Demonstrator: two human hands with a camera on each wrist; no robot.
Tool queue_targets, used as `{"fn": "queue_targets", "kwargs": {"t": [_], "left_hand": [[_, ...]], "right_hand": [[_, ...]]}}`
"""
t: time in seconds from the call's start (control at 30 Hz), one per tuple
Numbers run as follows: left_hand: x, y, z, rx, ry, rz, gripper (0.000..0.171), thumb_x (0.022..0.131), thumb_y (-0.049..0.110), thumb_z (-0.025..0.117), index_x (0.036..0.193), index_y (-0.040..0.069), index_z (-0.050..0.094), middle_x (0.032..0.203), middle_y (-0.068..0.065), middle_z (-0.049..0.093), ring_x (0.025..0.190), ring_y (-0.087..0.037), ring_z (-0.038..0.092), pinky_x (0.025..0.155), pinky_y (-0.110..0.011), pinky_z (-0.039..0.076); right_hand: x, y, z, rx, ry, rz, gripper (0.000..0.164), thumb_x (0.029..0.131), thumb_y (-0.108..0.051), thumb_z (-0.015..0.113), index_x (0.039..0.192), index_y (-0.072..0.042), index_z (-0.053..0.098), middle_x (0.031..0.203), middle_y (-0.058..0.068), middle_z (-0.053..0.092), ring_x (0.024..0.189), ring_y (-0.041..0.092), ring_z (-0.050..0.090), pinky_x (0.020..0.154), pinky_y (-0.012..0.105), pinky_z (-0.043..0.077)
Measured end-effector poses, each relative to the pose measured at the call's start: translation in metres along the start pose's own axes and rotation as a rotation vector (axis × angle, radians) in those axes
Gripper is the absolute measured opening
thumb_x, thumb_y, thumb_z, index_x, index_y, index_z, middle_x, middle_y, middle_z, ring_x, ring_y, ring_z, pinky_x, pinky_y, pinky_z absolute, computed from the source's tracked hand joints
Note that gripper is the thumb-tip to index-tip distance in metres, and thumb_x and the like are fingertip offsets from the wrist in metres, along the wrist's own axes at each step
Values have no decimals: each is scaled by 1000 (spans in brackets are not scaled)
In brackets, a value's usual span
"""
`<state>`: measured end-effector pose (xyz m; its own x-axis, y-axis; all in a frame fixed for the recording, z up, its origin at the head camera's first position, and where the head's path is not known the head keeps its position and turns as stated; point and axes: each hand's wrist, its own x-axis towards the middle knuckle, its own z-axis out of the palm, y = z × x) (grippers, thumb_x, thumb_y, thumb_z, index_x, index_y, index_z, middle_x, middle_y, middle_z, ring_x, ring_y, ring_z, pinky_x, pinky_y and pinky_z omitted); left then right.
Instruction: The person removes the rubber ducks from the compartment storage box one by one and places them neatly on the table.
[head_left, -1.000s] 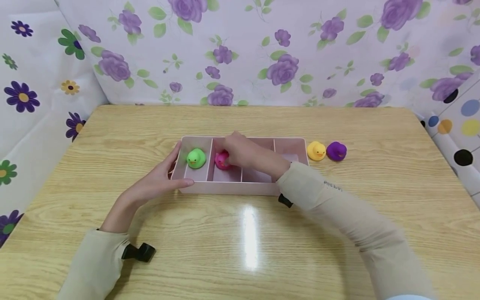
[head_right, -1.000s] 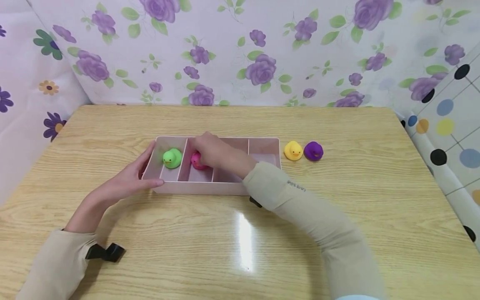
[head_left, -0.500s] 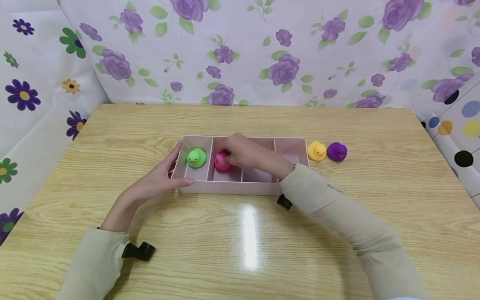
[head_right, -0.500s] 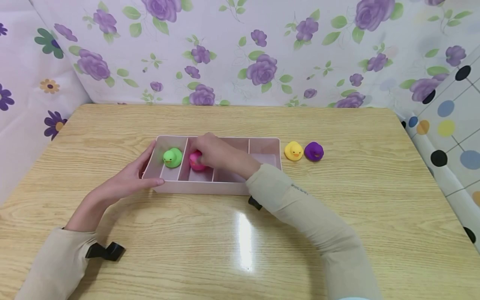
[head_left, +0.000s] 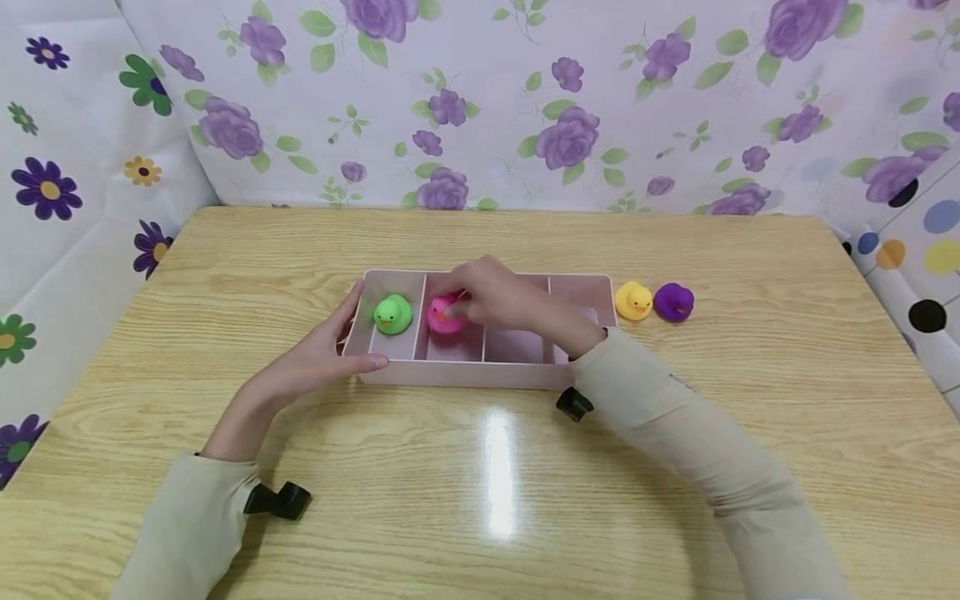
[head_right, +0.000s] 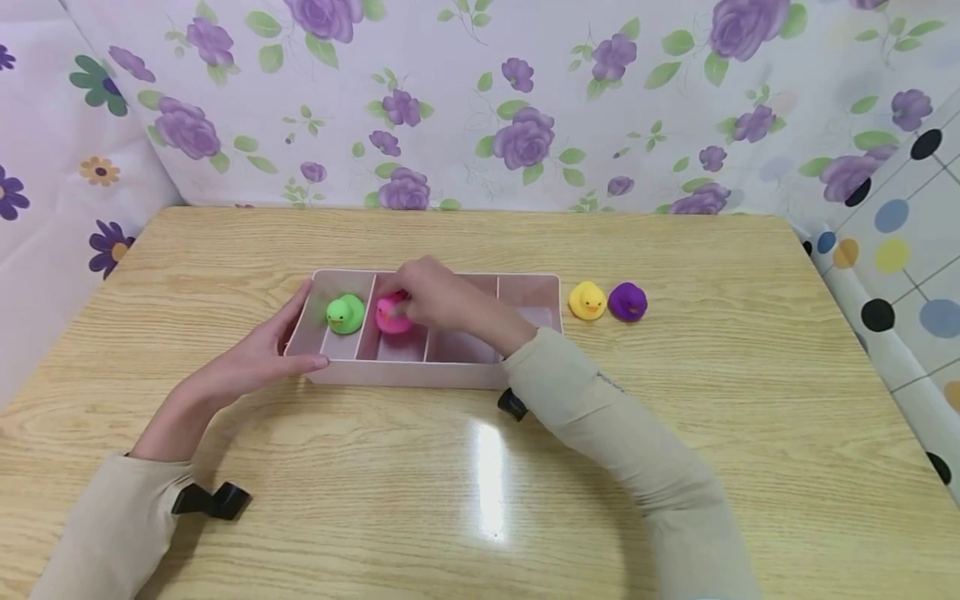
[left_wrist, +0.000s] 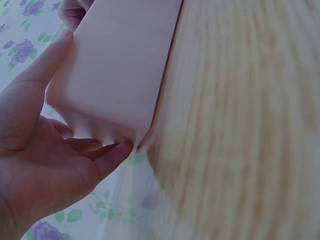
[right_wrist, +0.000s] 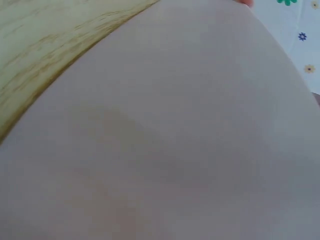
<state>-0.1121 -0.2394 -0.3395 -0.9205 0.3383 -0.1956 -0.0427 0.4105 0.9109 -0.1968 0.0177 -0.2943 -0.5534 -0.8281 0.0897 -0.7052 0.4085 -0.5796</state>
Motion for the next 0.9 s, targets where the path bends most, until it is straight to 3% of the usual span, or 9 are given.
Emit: {"fn": "queue_targets", "kwargs": {"t": [0.27,0.57,0.9], "left_hand": [[0,0,0,-16,-2,-3,104,90,20,70,155,25,-10,159,-18,5,138,-34,21,108,-52,23],[0,-2,0,-10,-4,4,104,89,20,70,155,22,-11,159,-18,4,139,-36,19,108,-53,22],[-1,-2,-1,-7,-11,7,104,90,22,69,154,24,-12,160,-16,2,141,-34,16,109,-54,21]], "right_hand": [[-9,-5,-8,-49,62,-41,24,87,6,66,110,2,72,96,13,71,85,21,62,76,28,49],[-24,-11,-13,-66,121,-66,26,87,8,64,113,6,69,109,18,68,101,27,63,86,31,50],[-42,-5,-20,-58,176,-89,25,86,9,65,110,7,70,107,17,68,98,28,63,84,34,50]]}}
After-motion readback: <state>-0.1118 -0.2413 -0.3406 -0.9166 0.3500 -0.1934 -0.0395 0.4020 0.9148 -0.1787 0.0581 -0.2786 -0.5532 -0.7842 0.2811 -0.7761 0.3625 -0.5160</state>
